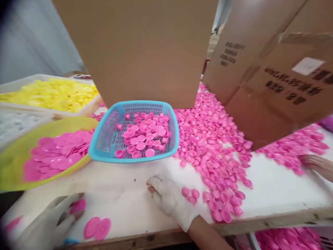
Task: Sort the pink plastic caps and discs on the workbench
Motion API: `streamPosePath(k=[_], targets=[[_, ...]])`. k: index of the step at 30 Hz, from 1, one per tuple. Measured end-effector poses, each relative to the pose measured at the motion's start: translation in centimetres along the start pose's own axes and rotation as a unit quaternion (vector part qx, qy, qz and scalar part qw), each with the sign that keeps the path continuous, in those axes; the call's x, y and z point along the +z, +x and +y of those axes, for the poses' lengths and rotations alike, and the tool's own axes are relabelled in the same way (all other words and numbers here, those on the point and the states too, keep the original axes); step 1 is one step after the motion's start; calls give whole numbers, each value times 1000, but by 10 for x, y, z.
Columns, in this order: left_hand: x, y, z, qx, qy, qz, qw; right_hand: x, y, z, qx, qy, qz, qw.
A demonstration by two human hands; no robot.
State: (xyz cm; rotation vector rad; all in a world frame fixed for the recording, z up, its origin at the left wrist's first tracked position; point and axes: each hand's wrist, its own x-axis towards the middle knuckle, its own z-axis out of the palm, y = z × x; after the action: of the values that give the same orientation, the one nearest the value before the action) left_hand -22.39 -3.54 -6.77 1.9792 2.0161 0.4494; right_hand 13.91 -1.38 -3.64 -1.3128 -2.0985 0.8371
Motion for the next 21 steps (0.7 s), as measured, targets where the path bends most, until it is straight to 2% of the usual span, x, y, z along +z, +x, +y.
streamPosePath(k=[2, 4, 6, 8, 10, 13, 17, 21], targets=[[13, 4, 2, 16, -16, -18, 1000, -31, -2, 13, -4, -87, 44, 995], [20, 9, 17, 15, -25, -35, 999, -65, -1, 35, 24, -179, 113, 977], [22, 12, 44, 12, -32, -55, 998, -91, 1, 61, 67, -253, 184, 947], [26, 13, 79, 21, -47, -71, 996, -105, 3, 82, 136, -316, 207, 916], [34, 12, 111, 37, -67, -77, 994, -103, 3, 93, 170, -359, 192, 897], [48, 7, 143, 65, -82, -96, 990, -81, -4, 91, 153, -397, 160, 891], [58, 4, 153, 91, -100, -109, 985, -46, -19, 68, 93, -390, 122, 908], [57, 5, 150, 129, -110, -101, 980, -34, -31, 47, 20, -293, 83, 952]])
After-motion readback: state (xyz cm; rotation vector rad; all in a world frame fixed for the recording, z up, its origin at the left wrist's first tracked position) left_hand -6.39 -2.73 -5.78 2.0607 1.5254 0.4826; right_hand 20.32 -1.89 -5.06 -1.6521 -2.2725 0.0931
